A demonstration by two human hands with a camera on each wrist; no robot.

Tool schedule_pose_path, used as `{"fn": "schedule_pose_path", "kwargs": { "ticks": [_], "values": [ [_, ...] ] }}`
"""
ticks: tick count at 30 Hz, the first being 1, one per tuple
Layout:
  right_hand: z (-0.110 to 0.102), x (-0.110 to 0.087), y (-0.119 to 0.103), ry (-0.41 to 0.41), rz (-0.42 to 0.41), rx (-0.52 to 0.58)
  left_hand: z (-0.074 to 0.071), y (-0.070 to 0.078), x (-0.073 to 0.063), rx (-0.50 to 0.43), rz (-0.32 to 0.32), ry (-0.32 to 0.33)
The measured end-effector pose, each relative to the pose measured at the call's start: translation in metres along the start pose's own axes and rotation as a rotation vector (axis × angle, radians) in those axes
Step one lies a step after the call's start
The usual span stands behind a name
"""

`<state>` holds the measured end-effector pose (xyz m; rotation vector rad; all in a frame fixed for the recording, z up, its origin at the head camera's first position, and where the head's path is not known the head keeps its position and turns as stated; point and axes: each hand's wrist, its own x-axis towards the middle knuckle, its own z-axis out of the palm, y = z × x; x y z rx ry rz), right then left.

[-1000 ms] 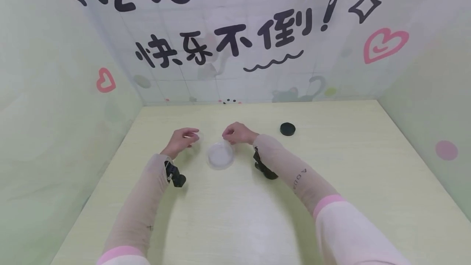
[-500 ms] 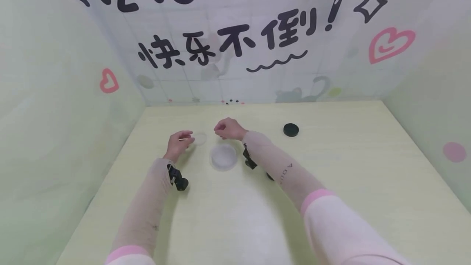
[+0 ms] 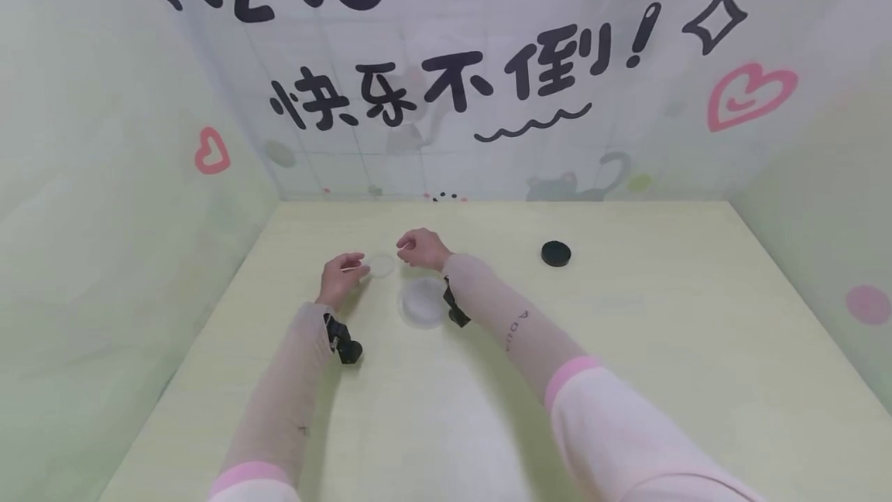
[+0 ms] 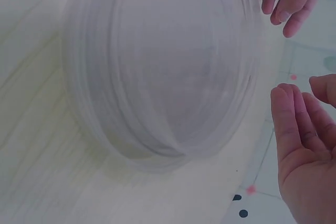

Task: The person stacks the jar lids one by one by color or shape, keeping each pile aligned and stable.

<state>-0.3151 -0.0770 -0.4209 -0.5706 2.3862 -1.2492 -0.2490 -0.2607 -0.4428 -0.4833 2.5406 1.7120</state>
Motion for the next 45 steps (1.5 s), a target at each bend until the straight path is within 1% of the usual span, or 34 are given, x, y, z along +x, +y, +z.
{"fn": "schedule_pose_path", "kwargs": {
  "ticks": [1, 2, 3, 4, 5, 6, 8, 9, 10, 12, 13, 16, 17, 18, 19, 20, 22, 24, 25, 26, 29, 31, 32, 34, 35, 36, 37, 41, 43, 44, 45],
  "values": [
    [0.003, 0.005, 0.006, 0.0, 0.004, -0.001, 0.001, -0.001, 0.0, -0.002, -0.008, -0.004],
    [0.006, 0.005, 0.009, 0.012, 0.002, -0.02, 0.002, -0.002, -0.001, -0.007, -0.017, -0.005],
    [0.01, 0.012, 0.017, 0.016, 0.005, -0.022, 0.003, -0.003, -0.002, -0.008, -0.016, -0.008],
    [0.013, 0.015, 0.02, 0.024, 0.017, -0.054, 0.003, -0.004, -0.003, -0.013, -0.019, -0.008],
    [0.019, 0.026, 0.033, 0.039, -0.015, -0.058, 0.004, -0.004, -0.004, -0.016, -0.016, -0.006],
    [0.025, 0.036, 0.043, 0.039, -0.022, -0.064, 0.005, -0.005, -0.005, -0.019, -0.012, -0.004],
    [0.038, 0.056, 0.064, 0.072, -0.063, -0.096, 0.005, -0.006, -0.006, -0.024, -0.013, 0.01],
    [0.045, 0.072, 0.078, 0.074, -0.08, -0.097, 0.006, -0.006, -0.006, -0.023, -0.014, 0.015],
    [0.049, 0.077, 0.083, 0.07, -0.078, -0.107, 0.006, -0.007, -0.006, -0.019, -0.018, 0.017],
    [0.053, 0.082, 0.087, 0.065, -0.07, -0.133, 0.006, -0.008, -0.004, -0.015, -0.027, 0.014],
    [0.055, 0.083, 0.089, 0.08, -0.091, -0.15, 0.006, -0.009, -0.003, -0.01, -0.031, 0.012],
    [0.047, 0.069, 0.073, 0.0, -0.02, -0.127, 0.004, -0.011, -0.001, 0.023, -0.031, 0.013],
    [0.046, 0.068, 0.07, -0.006, -0.021, -0.124, 0.004, -0.011, 0.0, 0.025, -0.032, 0.017],
    [0.046, 0.067, 0.07, -0.017, -0.027, -0.116, 0.003, -0.011, 0.0, 0.036, -0.032, 0.018],
    [0.045, 0.068, 0.068, -0.043, 0.008, -0.106, 0.003, -0.011, 0.001, 0.046, -0.033, 0.022],
    [0.047, 0.074, 0.072, -0.051, 0.019, -0.113, 0.003, -0.011, 0.002, 0.054, -0.032, 0.022],
    [0.055, 0.095, 0.094, -0.03, -0.012, -0.136, 0.003, -0.011, 0.004, 0.05, -0.038, 0.018],
    [0.065, 0.124, 0.124, -0.019, -0.043, -0.149, 0.004, -0.011, 0.007, 0.052, -0.038, 0.014],
    [0.07, 0.139, 0.137, -0.029, -0.027, -0.154, 0.005, -0.011, 0.008, 0.045, -0.042, 0.017],
    [0.076, 0.154, 0.154, -0.023, -0.045, -0.166, 0.005, -0.012, 0.008, 0.042, -0.043, 0.018],
    [0.09, 0.193, 0.191, -0.048, -0.028, -0.165, 0.007, -0.013, 0.009, 0.042, -0.043, 0.023],
    [0.099, 0.215, 0.212, -0.049, -0.03, -0.17, 0.008, -0.013, 0.009, 0.042, -0.04, 0.023],
    [0.102, 0.222, 0.218, -0.051, -0.03, -0.172, 0.008, -0.013, 0.009, 0.045, -0.036, 0.023],
    [0.101, 0.224, 0.217, -0.055, -0.028, -0.172, 0.009, -0.012, 0.009, 0.046, -0.032, 0.024],
    [0.098, 0.218, 0.211, -0.057, -0.029, -0.172, 0.009, -0.012, 0.01, 0.048, -0.029, 0.023],
    [0.094, 0.206, 0.199, -0.06, -0.028, -0.167, 0.009, -0.012, 0.01, 0.052, -0.024, 0.025],
    [0.085, 0.186, 0.179, -0.061, -0.025, -0.166, 0.009, -0.012, 0.011, 0.053, -0.024, 0.027],
    [0.07, 0.147, 0.143, -0.049, -0.03, -0.168, 0.009, -0.015, 0.014, 0.075, -0.002, 0.023],
    [0.064, 0.135, 0.133, -0.063, -0.023, -0.155, 0.009, -0.016, 0.014, 0.075, 0.001, 0.023],
    [0.064, 0.137, 0.136, -0.06, -0.044, -0.143, 0.009, -0.016, 0.014, 0.077, 0.002, 0.021],
    [0.059, 0.127, 0.127, -0.073, -0.034, -0.139, 0.01, -0.016, 0.013, 0.075, -0.002, 0.019]
  ]
}}
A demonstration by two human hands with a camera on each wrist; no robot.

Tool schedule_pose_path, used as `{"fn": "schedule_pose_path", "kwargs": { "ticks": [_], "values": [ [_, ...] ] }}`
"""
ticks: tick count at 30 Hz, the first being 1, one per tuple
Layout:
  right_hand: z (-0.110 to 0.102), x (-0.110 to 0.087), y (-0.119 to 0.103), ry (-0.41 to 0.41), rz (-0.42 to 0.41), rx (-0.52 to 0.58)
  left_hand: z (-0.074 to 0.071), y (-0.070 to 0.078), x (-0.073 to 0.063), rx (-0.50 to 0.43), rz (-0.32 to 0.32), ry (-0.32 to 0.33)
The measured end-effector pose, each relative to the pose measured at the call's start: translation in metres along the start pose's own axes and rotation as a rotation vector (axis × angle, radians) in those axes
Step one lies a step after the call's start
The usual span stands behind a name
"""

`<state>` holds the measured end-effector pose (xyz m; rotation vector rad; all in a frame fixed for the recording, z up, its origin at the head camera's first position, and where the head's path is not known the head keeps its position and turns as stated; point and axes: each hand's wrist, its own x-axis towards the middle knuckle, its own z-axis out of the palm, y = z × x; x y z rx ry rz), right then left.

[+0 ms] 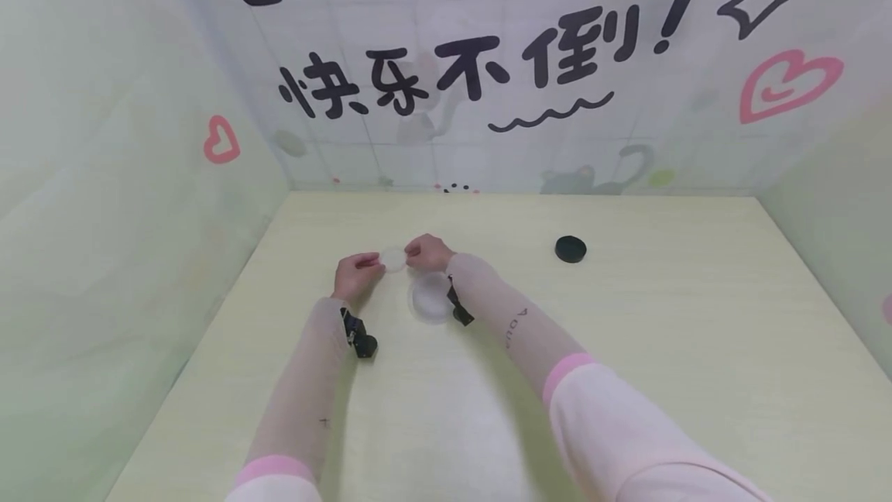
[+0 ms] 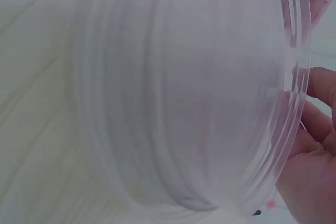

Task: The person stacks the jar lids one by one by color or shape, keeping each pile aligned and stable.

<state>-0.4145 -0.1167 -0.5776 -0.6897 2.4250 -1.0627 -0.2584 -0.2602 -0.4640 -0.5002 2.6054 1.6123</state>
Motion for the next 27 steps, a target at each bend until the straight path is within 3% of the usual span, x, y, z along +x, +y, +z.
{"fn": "schedule_pose_path", "kwargs": {
  "ticks": [3, 6, 11, 16, 23, 27],
  "values": [
    [-0.015, -0.022, -0.016, -0.048, 0.025, 0.054, 0.002, 0.002, -0.003, -0.011, -0.011, -0.006],
    [-0.02, -0.027, -0.016, -0.08, 0.034, 0.051, 0.004, 0.004, -0.005, -0.022, -0.019, -0.014],
    [-0.022, -0.028, -0.006, -0.053, -0.037, -0.016, 0.007, 0.007, -0.007, -0.02, 0.002, -0.026],
    [-0.034, -0.038, -0.005, -0.04, -0.04, -0.027, 0.013, 0.014, -0.008, -0.011, 0.024, -0.042],
    [-0.06, -0.073, -0.027, -0.088, 0.043, 0.032, 0.024, 0.019, -0.008, -0.017, 0.034, -0.062],
    [-0.062, -0.073, -0.015, -0.051, 0.017, 0.059, 0.03, 0.02, -0.007, -0.025, 0.044, -0.067]
  ]
}}
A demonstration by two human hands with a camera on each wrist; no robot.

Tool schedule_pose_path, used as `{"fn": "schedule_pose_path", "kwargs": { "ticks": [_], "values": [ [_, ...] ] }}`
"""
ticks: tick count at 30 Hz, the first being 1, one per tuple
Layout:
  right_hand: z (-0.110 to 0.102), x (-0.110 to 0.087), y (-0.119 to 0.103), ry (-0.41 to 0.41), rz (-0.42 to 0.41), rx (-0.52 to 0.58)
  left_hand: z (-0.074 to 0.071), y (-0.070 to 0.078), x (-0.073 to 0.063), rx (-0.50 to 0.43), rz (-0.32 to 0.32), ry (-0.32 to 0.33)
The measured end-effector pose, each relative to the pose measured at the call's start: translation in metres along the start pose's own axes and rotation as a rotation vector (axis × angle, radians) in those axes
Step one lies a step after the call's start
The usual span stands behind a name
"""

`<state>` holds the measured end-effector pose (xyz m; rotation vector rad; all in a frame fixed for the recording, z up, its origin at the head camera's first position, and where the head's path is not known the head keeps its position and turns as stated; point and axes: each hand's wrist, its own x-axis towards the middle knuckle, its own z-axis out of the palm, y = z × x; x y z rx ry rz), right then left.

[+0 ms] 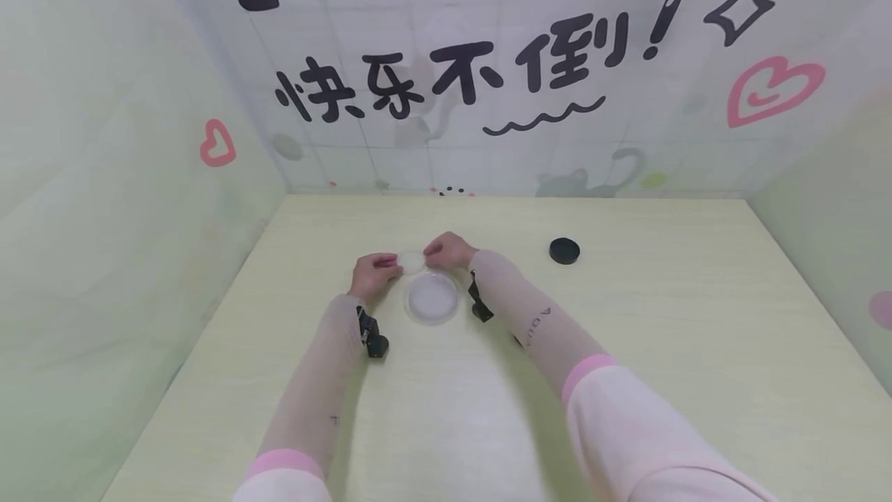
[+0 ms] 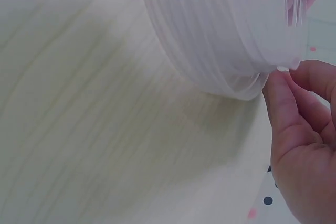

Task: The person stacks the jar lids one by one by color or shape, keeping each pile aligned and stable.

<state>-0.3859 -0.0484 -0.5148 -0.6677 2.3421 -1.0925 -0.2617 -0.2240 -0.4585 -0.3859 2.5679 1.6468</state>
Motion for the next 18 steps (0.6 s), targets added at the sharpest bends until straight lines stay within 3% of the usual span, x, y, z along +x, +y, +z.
{"fn": "schedule_pose_path", "kwargs": {
  "ticks": [2, 4, 5, 9, 10, 12, 16, 18],
  "values": [
    [-0.002, -0.005, -0.006, 0.006, 0.04, -0.007, 0.001, 0.001, 0.001, 0.0, -0.006, -0.003],
    [-0.003, -0.008, -0.01, 0.056, 0.024, -0.007, 0.003, 0.001, 0.001, 0.012, -0.005, -0.017],
    [-0.005, -0.016, -0.02, 0.062, 0.072, -0.019, 0.003, 0.001, 0.001, 0.015, -0.011, -0.021],
    [-0.007, -0.044, -0.051, 0.139, 0.102, -0.021, 0.005, 0.001, 0.003, 0.046, -0.003, -0.028],
    [-0.007, -0.054, -0.063, 0.134, 0.148, -0.028, 0.005, 0.002, 0.003, 0.042, -0.006, -0.028],
    [-0.007, -0.061, -0.071, 0.147, 0.15, -0.031, 0.005, 0.003, 0.003, 0.041, -0.008, -0.023],
    [-0.004, -0.058, -0.07, 0.135, 0.143, -0.03, 0.005, 0.004, 0.004, 0.048, -0.01, -0.017],
    [0.0, -0.037, -0.047, 0.147, 0.068, -0.015, 0.005, 0.004, 0.004, 0.064, -0.004, -0.007]
  ]
}}
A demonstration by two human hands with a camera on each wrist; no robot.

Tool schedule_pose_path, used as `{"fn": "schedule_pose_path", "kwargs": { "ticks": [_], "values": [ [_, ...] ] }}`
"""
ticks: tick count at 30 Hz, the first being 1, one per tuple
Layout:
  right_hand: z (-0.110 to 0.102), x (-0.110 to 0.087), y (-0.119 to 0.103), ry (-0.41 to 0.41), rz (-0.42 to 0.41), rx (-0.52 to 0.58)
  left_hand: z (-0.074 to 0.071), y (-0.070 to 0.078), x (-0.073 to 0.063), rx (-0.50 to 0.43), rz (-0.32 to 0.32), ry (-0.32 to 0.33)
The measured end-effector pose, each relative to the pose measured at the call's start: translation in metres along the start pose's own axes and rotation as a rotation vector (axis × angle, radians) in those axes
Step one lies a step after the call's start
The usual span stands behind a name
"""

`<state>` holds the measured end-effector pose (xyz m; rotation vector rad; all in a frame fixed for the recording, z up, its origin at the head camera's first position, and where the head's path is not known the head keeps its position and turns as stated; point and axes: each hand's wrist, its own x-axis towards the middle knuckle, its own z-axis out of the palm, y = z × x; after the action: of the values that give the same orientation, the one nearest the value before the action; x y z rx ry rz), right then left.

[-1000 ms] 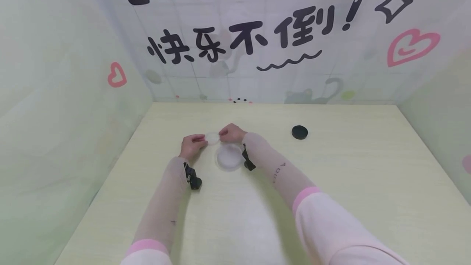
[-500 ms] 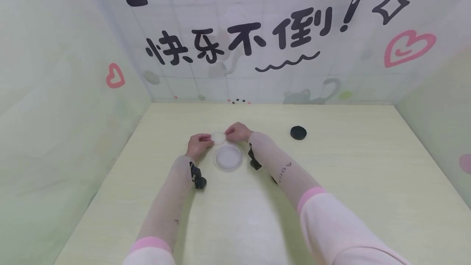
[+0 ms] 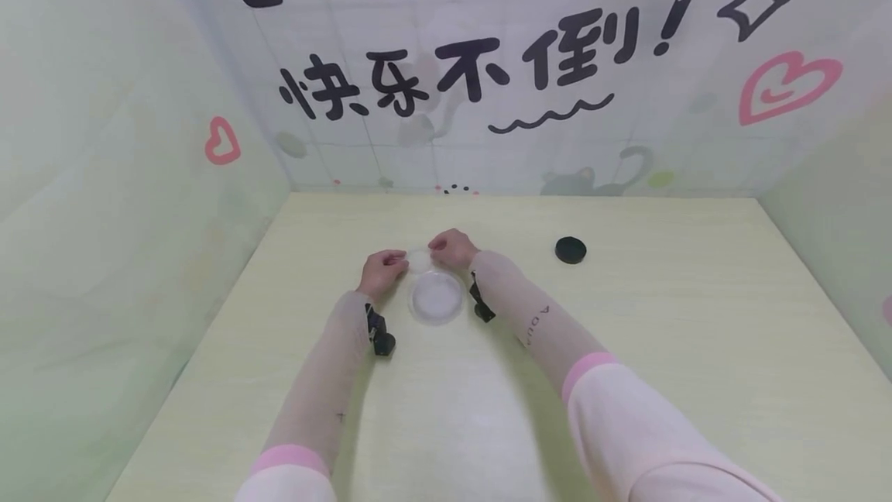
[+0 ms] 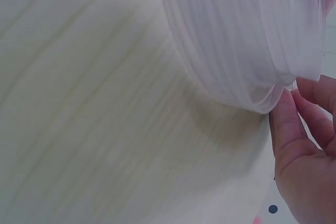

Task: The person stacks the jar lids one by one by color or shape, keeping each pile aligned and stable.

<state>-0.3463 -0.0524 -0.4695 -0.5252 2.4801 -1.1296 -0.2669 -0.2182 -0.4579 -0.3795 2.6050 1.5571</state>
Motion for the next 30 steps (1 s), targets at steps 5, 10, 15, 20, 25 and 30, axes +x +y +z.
{"fn": "schedule_pose_path", "kwargs": {
  "ticks": [5, 10, 15, 20, 25, 30],
  "values": [
    [0.019, 0.057, 0.054, -0.015, -0.038, 0.045, 0.002, 0.002, -0.002, -0.003, 0.006, 0.02],
    [0.005, 0.016, 0.01, 0.011, 0.071, 0.057, 0.005, 0.005, -0.002, -0.024, -0.01, 0.036],
    [-0.012, -0.028, -0.035, 0.035, 0.161, 0.114, 0.007, 0.005, -0.003, -0.032, 0.012, 0.045],
    [-0.016, -0.027, -0.03, 0.072, 0.165, 0.183, 0.009, 0.012, -0.004, -0.02, 0.035, 0.045],
    [-0.025, -0.032, -0.036, 0.096, 0.145, 0.191, 0.007, 0.022, -0.005, -0.053, 0.053, 0.032],
    [-0.034, -0.033, -0.04, 0.101, 0.128, 0.219, 0.003, 0.03, -0.006, -0.119, 0.072, -0.003]
  ]
}}
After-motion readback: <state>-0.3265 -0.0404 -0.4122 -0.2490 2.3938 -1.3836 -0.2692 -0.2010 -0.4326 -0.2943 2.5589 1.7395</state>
